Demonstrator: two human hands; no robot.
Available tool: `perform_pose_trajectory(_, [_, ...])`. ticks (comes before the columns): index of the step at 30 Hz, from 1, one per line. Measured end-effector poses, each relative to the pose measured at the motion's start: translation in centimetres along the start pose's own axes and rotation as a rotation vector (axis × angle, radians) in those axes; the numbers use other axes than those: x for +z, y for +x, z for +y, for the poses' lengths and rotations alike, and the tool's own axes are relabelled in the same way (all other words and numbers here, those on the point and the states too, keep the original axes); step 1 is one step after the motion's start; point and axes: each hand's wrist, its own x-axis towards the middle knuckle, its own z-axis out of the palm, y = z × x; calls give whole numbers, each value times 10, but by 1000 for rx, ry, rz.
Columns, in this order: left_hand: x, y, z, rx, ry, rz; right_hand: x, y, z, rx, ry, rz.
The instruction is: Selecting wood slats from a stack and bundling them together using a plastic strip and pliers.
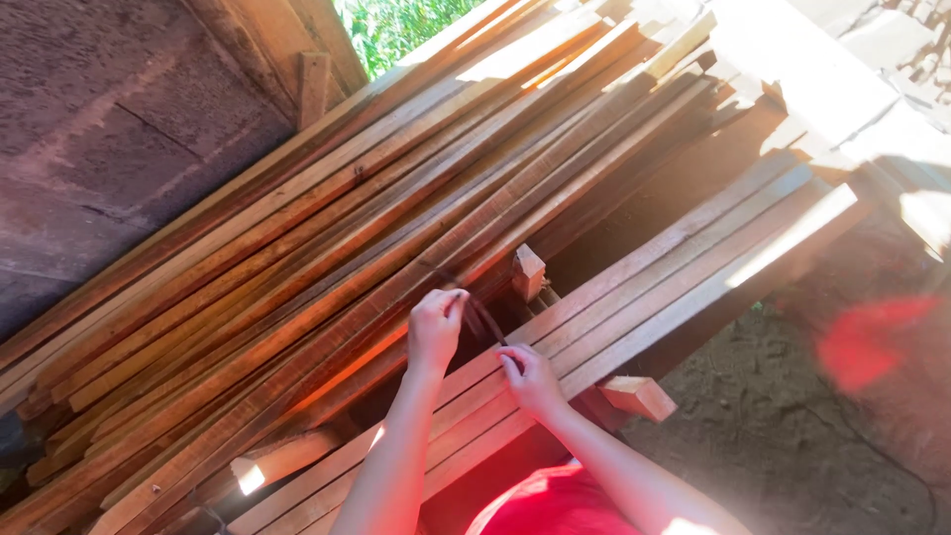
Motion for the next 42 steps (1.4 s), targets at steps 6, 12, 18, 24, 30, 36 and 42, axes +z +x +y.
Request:
perform_pose_trajectory(6, [-4, -5, 6, -64, -43, -163, -9, 13, -19, -7, 114, 86])
perform_pose_trajectory(12, [7, -46, -33, -136, -136, -200, -16, 19, -78, -54, 177, 29])
perform_pose_trajectory(18, [7, -48, -28, -410, -575, -471, -14, 55, -51, 105, 380, -67])
perform_pose_trajectory(24, [33, -62, -57, -553, -742, -655, -11, 73, -57, 155, 250, -206])
perform_pose_trajectory(30, [27, -56, -31, -539, -604, -520, -5, 60, -51, 42, 389, -71])
perform_pose_trajectory(36, [36, -48, -27, -459, -477, -408, 3, 9, -4, 99, 223, -36])
perform_pose_trajectory(42, [23, -44, -12, -272, -329, -293, 4, 7, -15, 60, 49, 52])
